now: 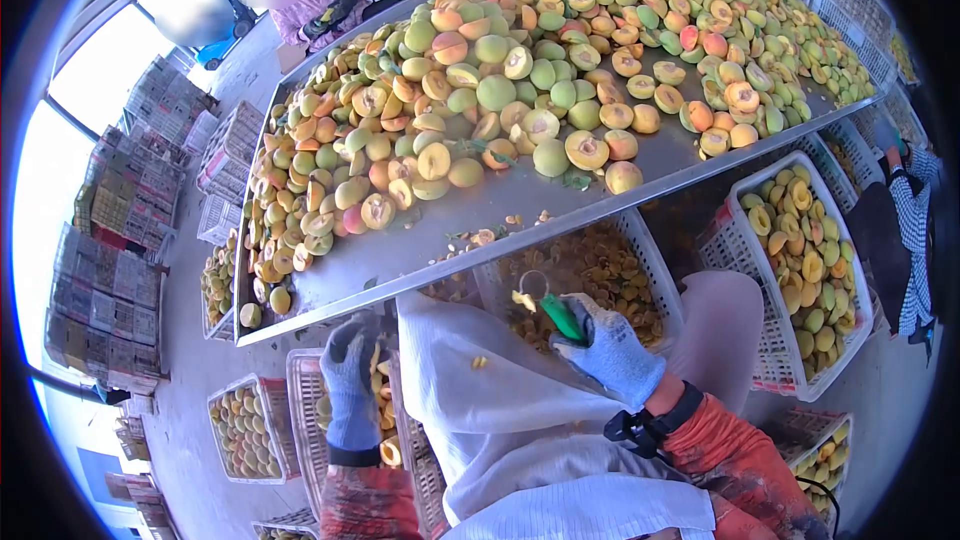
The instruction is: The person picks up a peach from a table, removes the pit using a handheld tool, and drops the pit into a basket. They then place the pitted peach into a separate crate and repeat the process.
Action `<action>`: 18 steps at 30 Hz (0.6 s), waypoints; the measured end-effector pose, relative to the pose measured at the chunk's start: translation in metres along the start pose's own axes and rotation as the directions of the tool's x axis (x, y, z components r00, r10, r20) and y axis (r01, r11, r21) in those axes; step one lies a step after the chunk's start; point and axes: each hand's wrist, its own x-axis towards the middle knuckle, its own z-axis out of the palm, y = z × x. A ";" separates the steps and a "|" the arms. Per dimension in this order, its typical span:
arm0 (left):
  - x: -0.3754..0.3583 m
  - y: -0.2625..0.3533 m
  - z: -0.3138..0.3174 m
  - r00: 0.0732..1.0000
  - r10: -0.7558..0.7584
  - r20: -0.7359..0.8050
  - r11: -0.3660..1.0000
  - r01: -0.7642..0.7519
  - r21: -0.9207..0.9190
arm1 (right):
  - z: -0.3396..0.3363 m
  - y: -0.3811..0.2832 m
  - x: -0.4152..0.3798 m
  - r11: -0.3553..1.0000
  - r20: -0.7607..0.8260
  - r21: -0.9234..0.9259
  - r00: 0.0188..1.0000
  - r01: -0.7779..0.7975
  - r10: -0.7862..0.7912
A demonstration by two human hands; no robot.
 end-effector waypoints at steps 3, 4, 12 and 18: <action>0.010 0.016 -0.038 0.988 0.068 0.138 0.418 -0.153 0.895 | -0.018 0.027 0.004 0.997 -0.001 -0.043 0.998 -0.069 0.069; 0.023 0.015 -0.035 0.987 0.118 0.113 0.428 -0.153 0.891 | -0.022 0.032 0.007 0.994 0.015 -0.064 0.996 -0.087 0.088; 0.169 0.007 0.196 0.799 0.183 0.574 -0.323 -0.502 0.802 | -0.053 0.032 0.011 0.967 0.028 -0.121 0.973 -0.225 0.230; 0.207 -0.013 0.217 0.847 0.222 0.483 -0.141 -0.463 0.875 | -0.099 0.025 0.008 0.956 0.190 0.239 0.974 -0.168 0.124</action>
